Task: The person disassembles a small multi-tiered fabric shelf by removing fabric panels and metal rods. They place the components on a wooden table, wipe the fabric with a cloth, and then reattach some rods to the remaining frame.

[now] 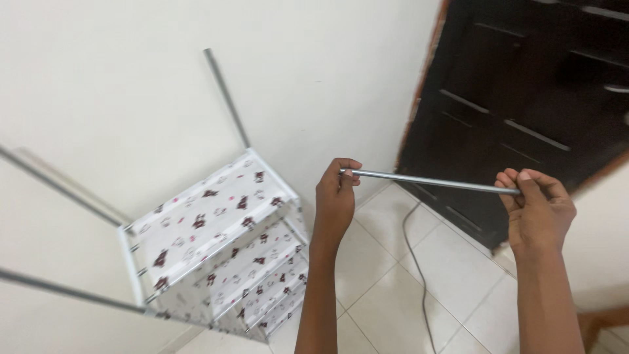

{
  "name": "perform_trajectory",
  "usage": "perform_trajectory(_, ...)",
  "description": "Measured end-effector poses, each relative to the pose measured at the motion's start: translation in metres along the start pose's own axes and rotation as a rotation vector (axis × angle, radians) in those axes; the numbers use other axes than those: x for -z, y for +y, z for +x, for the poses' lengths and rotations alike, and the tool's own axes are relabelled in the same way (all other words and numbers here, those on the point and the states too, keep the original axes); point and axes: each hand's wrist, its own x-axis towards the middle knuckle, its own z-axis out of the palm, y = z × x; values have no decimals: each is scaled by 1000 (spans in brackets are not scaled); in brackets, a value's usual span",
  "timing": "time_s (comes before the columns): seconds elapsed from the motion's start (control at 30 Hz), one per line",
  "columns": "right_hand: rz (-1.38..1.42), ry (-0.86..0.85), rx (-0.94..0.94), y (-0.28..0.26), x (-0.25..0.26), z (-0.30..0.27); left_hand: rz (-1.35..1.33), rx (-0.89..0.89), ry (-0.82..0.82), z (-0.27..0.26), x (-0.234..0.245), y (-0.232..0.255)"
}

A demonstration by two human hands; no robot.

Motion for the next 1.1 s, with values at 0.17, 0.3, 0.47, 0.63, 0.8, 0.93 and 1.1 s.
perform_trajectory(0.17, 235, 129, -41, -35, 83, 0, -44, 25, -51, -23, -78, 19)
perform_trajectory(0.3, 274, 136, -39, -78, 165, -13, -269, 100, 8, -61, -157, 28)
perform_trajectory(0.47, 174, 319, 69, -126, 276, -51, -356, 220, -1, -130, -251, 40)
perform_trajectory(0.63, 131, 455, 125, -160, 374, -91, -413, 372, -94, -195, -328, 56)
perform_trajectory(0.8, 80, 610, 181, -191, 448, -131, -341, 317, -202, -250, -382, 68)
perform_trajectory(0.93, 42, 755, 247, -205, 487, -159, -310, 270, -280, -279, -418, 71)
perform_trajectory(1.1, -98, 879, 198, -221, 530, -175, -198, 314, -413, -300, -469, 72)
